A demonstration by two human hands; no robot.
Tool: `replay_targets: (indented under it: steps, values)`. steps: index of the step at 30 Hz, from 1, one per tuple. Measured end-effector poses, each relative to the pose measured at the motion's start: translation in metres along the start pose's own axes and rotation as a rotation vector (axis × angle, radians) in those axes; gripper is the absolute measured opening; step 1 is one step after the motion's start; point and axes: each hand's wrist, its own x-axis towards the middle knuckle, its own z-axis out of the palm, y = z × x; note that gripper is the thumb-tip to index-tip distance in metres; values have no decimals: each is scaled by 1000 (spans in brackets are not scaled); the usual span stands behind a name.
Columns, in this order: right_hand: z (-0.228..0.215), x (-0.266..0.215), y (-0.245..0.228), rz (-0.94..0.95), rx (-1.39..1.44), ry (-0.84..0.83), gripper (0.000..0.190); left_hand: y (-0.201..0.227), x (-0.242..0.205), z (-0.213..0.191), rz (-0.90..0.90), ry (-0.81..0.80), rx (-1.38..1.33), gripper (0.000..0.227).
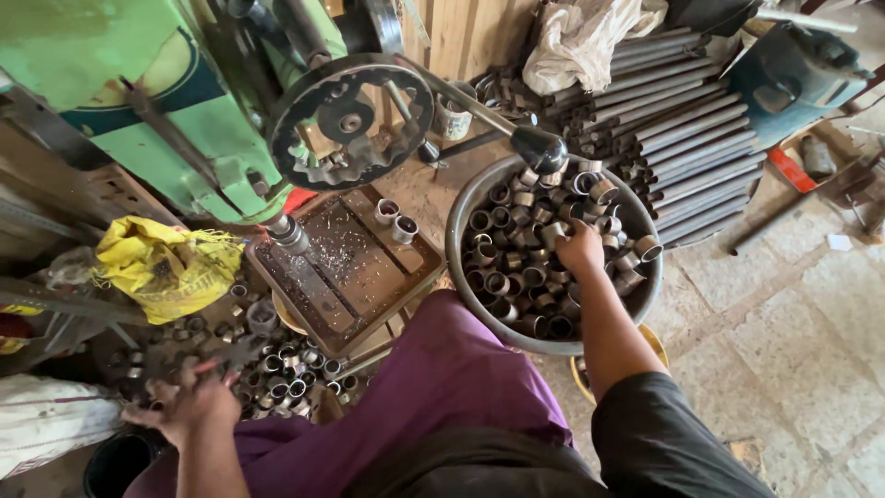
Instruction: The person operates a green drill press in a workshop, repeatedly placing small metal cylindrical parts under the drill bit. They use their left hand to position the parts and their right hand to turn the machine's wheel, lowering the drill to process the items before moving them to a nearby metal bowl.
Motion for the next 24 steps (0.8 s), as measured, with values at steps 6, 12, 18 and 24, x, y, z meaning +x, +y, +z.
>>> replay_targets:
  steps: [6,12,18,24]
  values:
    - [20,-13,-25,-118,-246,-123,50,-6,13,10,-120,-165,47,65]
    - [45,-9,-41,36,-257,-115,40,6,-3,-5,30,-21,-259,40]
    - [43,-20,-61,-79,-159,-98,26,34,-19,-31,275,-32,-382,25]
    - [49,-68,-84,49,1032,-648,17,72,-40,-35,604,303,-699,19]
